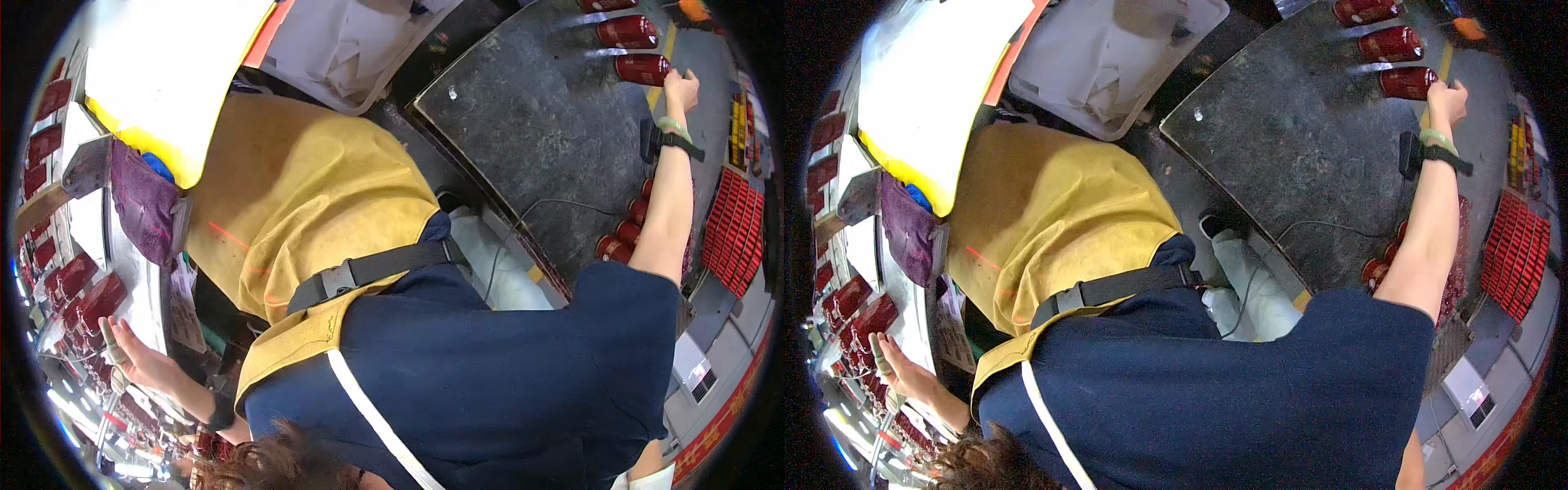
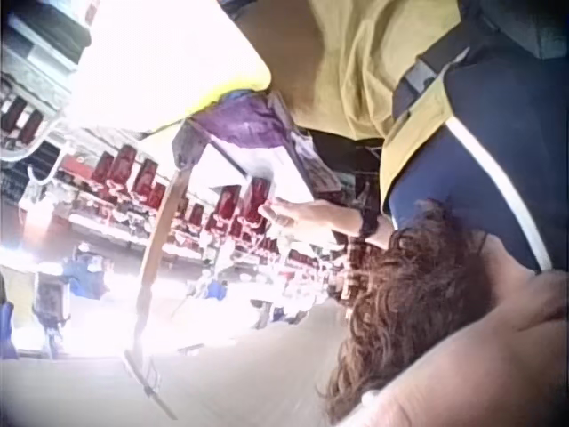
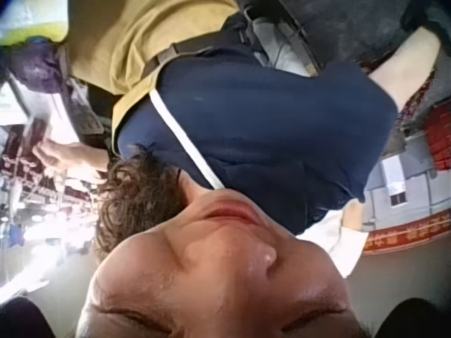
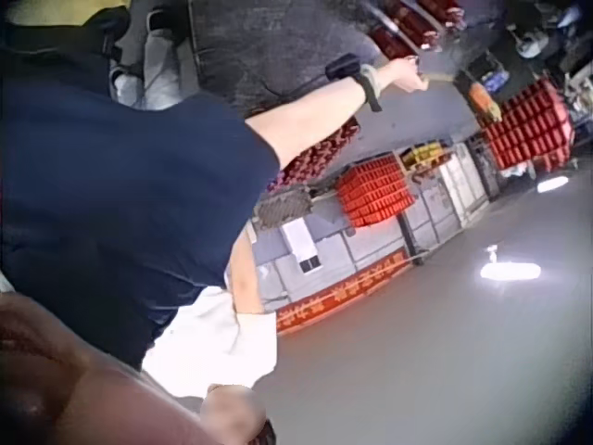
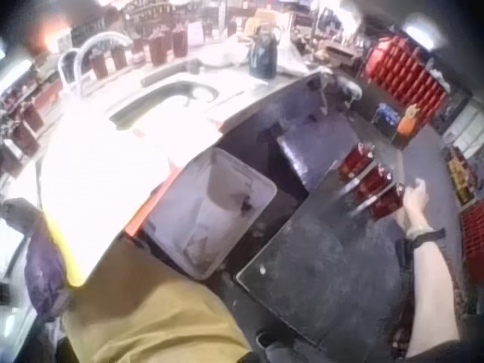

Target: Manually applying and smoothing labels onto ceramic liquor bottles on a production line.

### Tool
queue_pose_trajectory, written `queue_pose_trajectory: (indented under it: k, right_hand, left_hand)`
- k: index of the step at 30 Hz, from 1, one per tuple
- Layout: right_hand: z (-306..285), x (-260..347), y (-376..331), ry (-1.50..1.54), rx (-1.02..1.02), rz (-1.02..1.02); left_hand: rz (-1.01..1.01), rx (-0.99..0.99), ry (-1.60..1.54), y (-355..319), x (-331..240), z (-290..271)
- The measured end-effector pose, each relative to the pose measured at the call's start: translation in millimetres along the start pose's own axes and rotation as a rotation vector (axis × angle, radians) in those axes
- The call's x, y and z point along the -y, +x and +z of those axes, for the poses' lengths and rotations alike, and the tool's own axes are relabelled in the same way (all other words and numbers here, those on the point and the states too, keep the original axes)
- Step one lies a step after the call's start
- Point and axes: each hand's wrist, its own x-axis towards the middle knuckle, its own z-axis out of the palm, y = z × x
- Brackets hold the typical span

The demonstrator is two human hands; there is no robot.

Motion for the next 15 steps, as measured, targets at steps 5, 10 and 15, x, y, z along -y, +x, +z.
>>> queue_pose_trajectory:
  k: [5, 10, 15]
  right_hand:
    - [-94.1, 81.2, -112.6, 0.466, 0.147, -0.267]
    - [-166.6, 142.4, -183.8, 0.755, 0.236, -0.454]
    - [-209.1, 200.9, -213.3, 0.844, 0.329, -0.543]
  left_hand:
    - [-0.096, 0.026, -0.055, 2.2, 14.7, -4.4]
    - [-0.042, 0.044, -0.056, 21.2, 31.3, -13.5]
    - [-0.209, -0.029, -0.047, -8.3, 67.9, -20.7]
